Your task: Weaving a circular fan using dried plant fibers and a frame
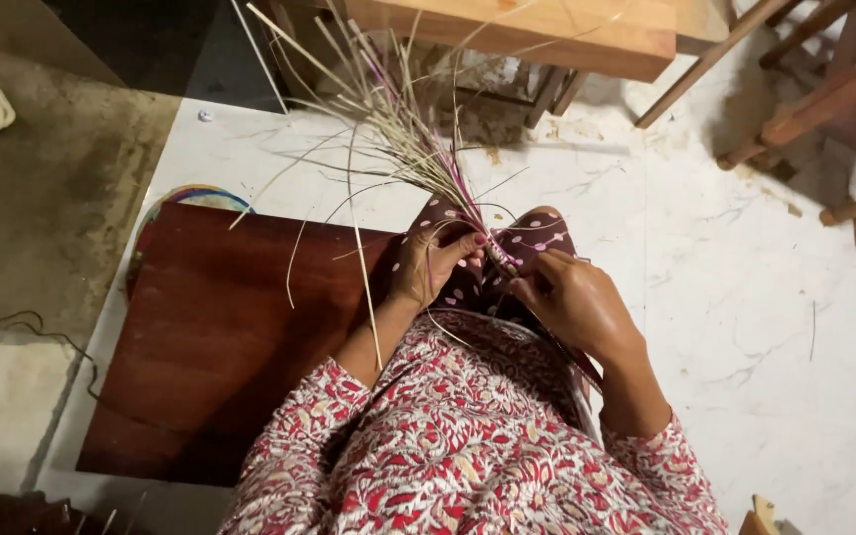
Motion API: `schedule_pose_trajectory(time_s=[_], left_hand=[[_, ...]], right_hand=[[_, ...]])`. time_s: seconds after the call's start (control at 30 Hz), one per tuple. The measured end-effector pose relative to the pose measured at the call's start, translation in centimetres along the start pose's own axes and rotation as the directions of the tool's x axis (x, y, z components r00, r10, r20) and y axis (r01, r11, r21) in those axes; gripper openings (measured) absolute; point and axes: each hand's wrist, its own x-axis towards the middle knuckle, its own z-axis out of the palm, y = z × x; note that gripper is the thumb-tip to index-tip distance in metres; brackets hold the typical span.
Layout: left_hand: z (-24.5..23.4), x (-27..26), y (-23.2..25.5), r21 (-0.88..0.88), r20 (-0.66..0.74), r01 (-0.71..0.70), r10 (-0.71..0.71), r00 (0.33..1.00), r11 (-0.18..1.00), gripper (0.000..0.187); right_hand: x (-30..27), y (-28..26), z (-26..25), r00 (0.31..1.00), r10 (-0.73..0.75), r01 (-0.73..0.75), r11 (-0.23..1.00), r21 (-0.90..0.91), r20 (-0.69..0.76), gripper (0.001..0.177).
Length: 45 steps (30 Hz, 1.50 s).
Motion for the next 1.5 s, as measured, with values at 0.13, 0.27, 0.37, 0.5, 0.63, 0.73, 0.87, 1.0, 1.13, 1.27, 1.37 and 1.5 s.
schedule_pose_trajectory(time_s=[0.13, 0.27, 0.37, 0.5, 0.63, 0.73, 0.87, 1.0, 1.13, 1.27, 1.37, 1.5], left_hand=[[0.6, -0.7, 3.1, -0.038, -0.041, 0.006, -0.007, 0.999, 0.999, 0.018], [0.4, -0.9, 2.4, 0.259, -0.045, 0.026, -0.015, 0.999, 0.966, 0.020], [0.7, -1.3, 5.8, 0.496, 0.052, 0.042, -0.077, 0.996, 0.867, 0.015], [-0.4, -1.4, 3.2, -0.040, -0.021, 0.196, -0.196, 0.980, 0.980, 0.014], [-0.5, -1.2, 1.3, 0.068, -0.009, 0.107, -0.106, 0.994, 0.992, 0.008], [-1.0, -1.5, -0.9, 0.034, -0.007, 0.072, -0.072, 0.997, 0.997, 0.015], [-1.6, -1.2, -4.9, -0.092, -0.131, 0.099, -0.111, 0.985, 0.991, 0.019], [-0.7, -1.6, -2.8, -0.105, -0.193, 0.126, -0.144, 0.971, 0.986, 0.022], [-0.6, -2.2, -0.6, -0.006, -0.211, 0.105, -0.104, 0.972, 0.994, 0.025], [-0.6, -2.6, 1.5, 0.243, -0.148, 0.094, -0.059, 0.987, 0.966, 0.029], [-0.1, -2.4, 2.7, 0.266, -0.162, 0.051, -0.008, 0.987, 0.963, 0.029], [-1.9, -1.1, 0.2, 0.251, -0.238, 0.072, -0.010, 0.971, 0.965, 0.025]], right_hand=[[1.3, -0.9, -0.1, 0.996, -0.029, 0.026, 0.999, -0.041, -0.085, 0.023], [3.8, -1.3, 2.0, 0.806, -0.331, 0.411, 0.910, 0.062, -0.490, 0.012], [6.0, -1.7, 3.1, 0.709, -0.432, 0.526, 0.850, 0.010, -0.558, 0.017], [8.2, -1.5, 3.9, 0.653, -0.497, 0.593, 0.805, -0.023, -0.572, 0.013], [6.6, -1.1, 2.4, 0.724, -0.352, 0.538, 0.826, 0.167, -0.593, 0.007], [4.6, 0.4, 2.8, 0.763, -0.237, 0.508, 0.795, 0.331, -0.601, 0.007], [1.7, 1.0, 4.4, 0.833, -0.242, 0.490, 0.740, 0.462, -0.497, 0.012], [-0.2, 1.3, 6.8, 0.901, -0.328, 0.413, 0.851, 0.325, -0.285, 0.010], [0.3, 0.4, 7.0, 0.907, -0.323, 0.397, 0.871, 0.289, -0.271, 0.009], [0.5, 0.3, 7.2, 0.925, -0.306, 0.369, 0.863, 0.344, -0.224, 0.010], [0.7, -0.3, 6.2, 0.940, -0.267, 0.336, 0.837, 0.432, -0.213, 0.016], [1.7, -1.4, 4.9, 0.940, -0.205, 0.324, 0.790, 0.520, -0.274, 0.018]])
